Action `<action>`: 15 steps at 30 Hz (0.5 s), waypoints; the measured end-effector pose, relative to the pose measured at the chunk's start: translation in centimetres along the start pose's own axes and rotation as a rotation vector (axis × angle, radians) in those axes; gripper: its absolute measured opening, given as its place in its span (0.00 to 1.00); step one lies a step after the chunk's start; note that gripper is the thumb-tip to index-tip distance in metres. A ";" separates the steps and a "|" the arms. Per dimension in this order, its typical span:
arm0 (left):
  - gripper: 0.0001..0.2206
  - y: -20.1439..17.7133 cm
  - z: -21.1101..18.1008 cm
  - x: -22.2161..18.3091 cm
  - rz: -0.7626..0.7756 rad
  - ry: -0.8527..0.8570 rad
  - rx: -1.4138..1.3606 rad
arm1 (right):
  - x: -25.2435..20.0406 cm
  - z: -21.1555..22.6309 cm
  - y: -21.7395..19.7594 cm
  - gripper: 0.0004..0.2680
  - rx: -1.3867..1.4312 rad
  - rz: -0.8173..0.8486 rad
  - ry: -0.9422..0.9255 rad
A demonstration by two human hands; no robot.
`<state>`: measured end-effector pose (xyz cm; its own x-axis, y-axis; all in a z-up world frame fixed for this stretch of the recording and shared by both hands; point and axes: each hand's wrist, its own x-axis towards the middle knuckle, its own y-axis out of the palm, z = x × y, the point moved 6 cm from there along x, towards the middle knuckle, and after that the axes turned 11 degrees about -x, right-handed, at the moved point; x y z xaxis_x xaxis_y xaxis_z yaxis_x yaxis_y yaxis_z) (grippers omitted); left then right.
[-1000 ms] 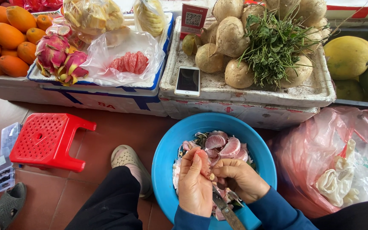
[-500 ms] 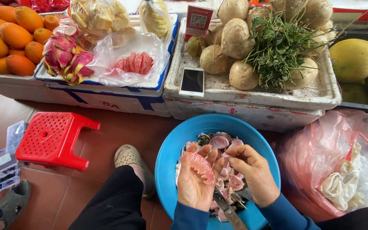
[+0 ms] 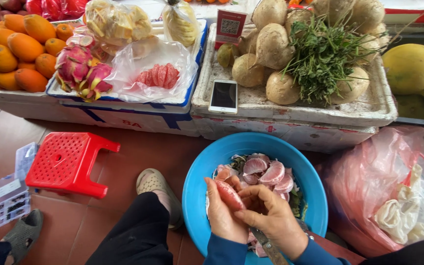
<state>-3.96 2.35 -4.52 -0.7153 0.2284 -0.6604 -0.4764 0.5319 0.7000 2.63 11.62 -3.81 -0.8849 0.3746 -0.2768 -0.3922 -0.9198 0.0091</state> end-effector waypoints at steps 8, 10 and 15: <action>0.22 0.7 -0.7 1.0 0.243 -0.085 -0.122 | 1.3 -13.0 -2.7 0.31 -1.326 0.151 0.292; 0.22 0.7 -0.8 0.9 0.191 -0.081 -0.144 | -1.5 -16.0 0.2 0.39 -1.516 0.566 0.414; 0.23 0.7 -0.9 1.1 0.209 -0.104 -0.177 | -1.5 -25.8 0.4 0.34 -1.632 0.571 0.299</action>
<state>-5.55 2.24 -4.56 -0.7555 0.4049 -0.5151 -0.4126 0.3167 0.8541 10.29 7.66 -28.20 -0.6636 0.1313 -0.7364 0.7205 -0.1527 -0.6765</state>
